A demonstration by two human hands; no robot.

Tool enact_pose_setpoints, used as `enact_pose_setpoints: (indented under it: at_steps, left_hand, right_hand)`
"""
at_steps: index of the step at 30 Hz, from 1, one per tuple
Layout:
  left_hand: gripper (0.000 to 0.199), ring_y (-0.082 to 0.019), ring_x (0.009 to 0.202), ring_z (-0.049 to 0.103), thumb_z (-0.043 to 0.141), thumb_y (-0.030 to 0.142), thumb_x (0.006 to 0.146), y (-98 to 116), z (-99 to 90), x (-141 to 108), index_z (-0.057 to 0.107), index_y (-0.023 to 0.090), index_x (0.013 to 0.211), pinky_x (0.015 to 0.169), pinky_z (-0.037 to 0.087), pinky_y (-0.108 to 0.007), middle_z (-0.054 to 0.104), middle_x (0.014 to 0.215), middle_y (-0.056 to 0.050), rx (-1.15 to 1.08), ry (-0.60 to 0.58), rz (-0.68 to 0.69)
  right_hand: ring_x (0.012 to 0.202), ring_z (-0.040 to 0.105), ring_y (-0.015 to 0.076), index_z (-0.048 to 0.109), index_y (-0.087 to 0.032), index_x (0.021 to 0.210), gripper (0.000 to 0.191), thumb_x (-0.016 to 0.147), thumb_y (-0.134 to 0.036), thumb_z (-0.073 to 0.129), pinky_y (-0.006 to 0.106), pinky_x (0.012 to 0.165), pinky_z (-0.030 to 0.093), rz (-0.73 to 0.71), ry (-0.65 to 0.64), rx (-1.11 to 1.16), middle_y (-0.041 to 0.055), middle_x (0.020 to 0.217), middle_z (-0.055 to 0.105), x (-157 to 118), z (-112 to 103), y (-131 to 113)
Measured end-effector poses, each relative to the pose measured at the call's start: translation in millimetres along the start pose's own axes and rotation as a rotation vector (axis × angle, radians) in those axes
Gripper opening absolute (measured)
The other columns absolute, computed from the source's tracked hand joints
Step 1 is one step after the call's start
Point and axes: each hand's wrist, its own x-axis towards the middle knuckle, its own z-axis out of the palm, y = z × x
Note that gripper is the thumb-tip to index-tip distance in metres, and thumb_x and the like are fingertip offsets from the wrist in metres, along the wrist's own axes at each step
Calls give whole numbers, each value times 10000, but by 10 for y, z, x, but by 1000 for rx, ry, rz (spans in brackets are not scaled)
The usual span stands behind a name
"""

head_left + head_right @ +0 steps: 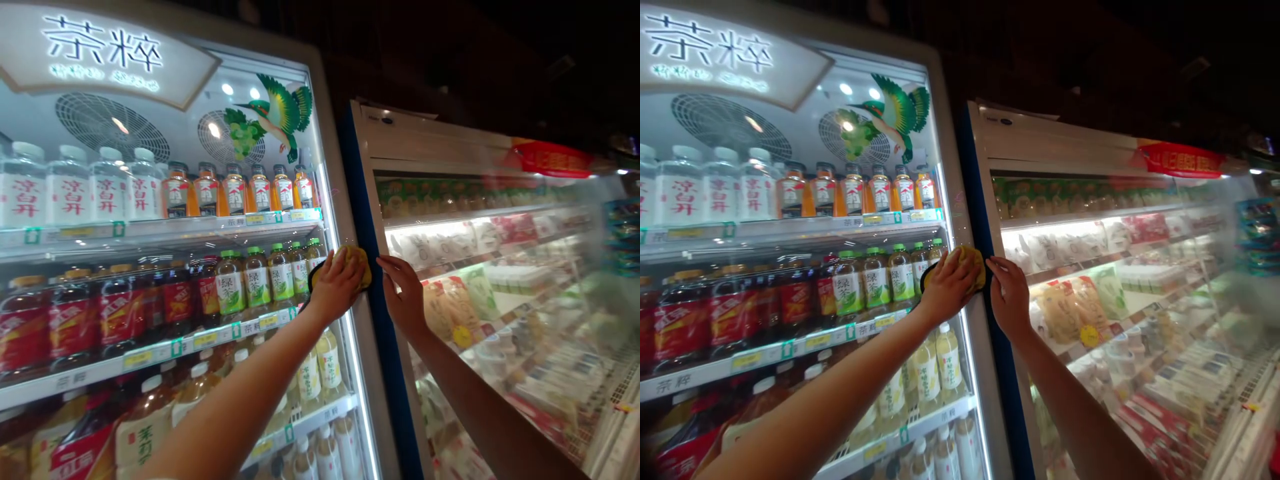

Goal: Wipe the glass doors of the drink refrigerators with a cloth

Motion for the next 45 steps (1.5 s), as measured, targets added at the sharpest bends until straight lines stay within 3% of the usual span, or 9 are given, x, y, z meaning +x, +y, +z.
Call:
enact_pose_setpoints:
  at_steps: [3, 10, 16, 21, 25, 29, 32, 38, 45]
  left_hand:
    - [467, -326, 1479, 395, 525, 310, 971, -86, -4, 141, 554, 224, 1430, 1257, 287, -545, 548, 1519, -52, -12, -20, 47]
    - [540, -379, 1531, 278, 556, 309, 940, -554, -143, 547, 516, 198, 1468, 1260, 211, -619, 417, 1614, -104, 40, 53, -291]
    - [495, -331, 1500, 362, 530, 327, 941, -303, -45, 422, 564, 247, 1428, 1266, 257, -547, 510, 1554, -50, 11, 2, -81]
    - [545, -357, 1530, 289, 560, 346, 938, -741, -215, 743, 526, 200, 1462, 1276, 202, -578, 456, 1591, -86, 30, 26, -251]
    - [558, -345, 1556, 227, 542, 330, 946, -756, -229, 510, 492, 201, 1487, 1288, 144, -587, 400, 1619, -128, 65, 93, -380]
    - [504, -299, 1538, 290, 526, 336, 950, -514, -116, 308, 532, 251, 1447, 1291, 203, -516, 469, 1582, -57, 47, 10, -122]
    - [529, -301, 1525, 315, 541, 359, 946, -694, -182, 436, 516, 228, 1459, 1281, 221, -525, 471, 1583, -53, 77, -45, -41]
    - [508, -355, 1528, 288, 553, 318, 941, -1297, -548, 290, 539, 194, 1434, 1271, 211, -574, 451, 1591, -107, 135, 160, -442]
    - [508, -341, 1524, 311, 570, 303, 925, -900, -479, -162, 550, 223, 1427, 1274, 239, -569, 476, 1576, -89, 112, 41, -201]
  right_hand:
    - [1161, 653, 243, 735, -265, 1203, 365, 970, -219, 457, 487, 1044, 528, -9, 22, -2, 93, 1210, 706, 108, 25, -8]
    - [1172, 650, 243, 726, -286, 1220, 366, 957, -230, 478, 489, 1039, 529, -1, -1, 56, 83, 1234, 701, 245, 23, -45]
    - [1144, 658, 243, 747, -276, 1161, 344, 942, -241, 484, 492, 1042, 527, 21, 73, 78, 79, 1184, 716, 366, 173, -67]
    - [1149, 654, 227, 746, -286, 1168, 364, 932, -215, 477, 453, 1039, 530, -27, 27, 98, 69, 1177, 720, 502, 352, -177]
    - [1152, 651, 242, 742, -287, 1186, 366, 923, -226, 495, 476, 1027, 529, 13, -2, 100, 70, 1193, 714, 402, 257, -132]
    - [1127, 656, 246, 749, -271, 1168, 356, 912, -237, 505, 479, 1015, 539, 55, 59, 139, 75, 1177, 712, 438, 353, -102]
    - [1114, 658, 238, 750, -265, 1165, 365, 901, -226, 501, 455, 1005, 555, 59, 78, 182, 77, 1174, 711, 537, 568, -165]
    - [1125, 665, 242, 757, -275, 1160, 364, 911, -227, 495, 458, 1014, 555, 68, -3, 137, 78, 1189, 708, 387, 647, -175]
    - [1151, 650, 238, 745, -238, 1179, 393, 910, -190, 463, 445, 1018, 558, 43, 56, 188, 94, 1191, 696, 488, 882, -322]
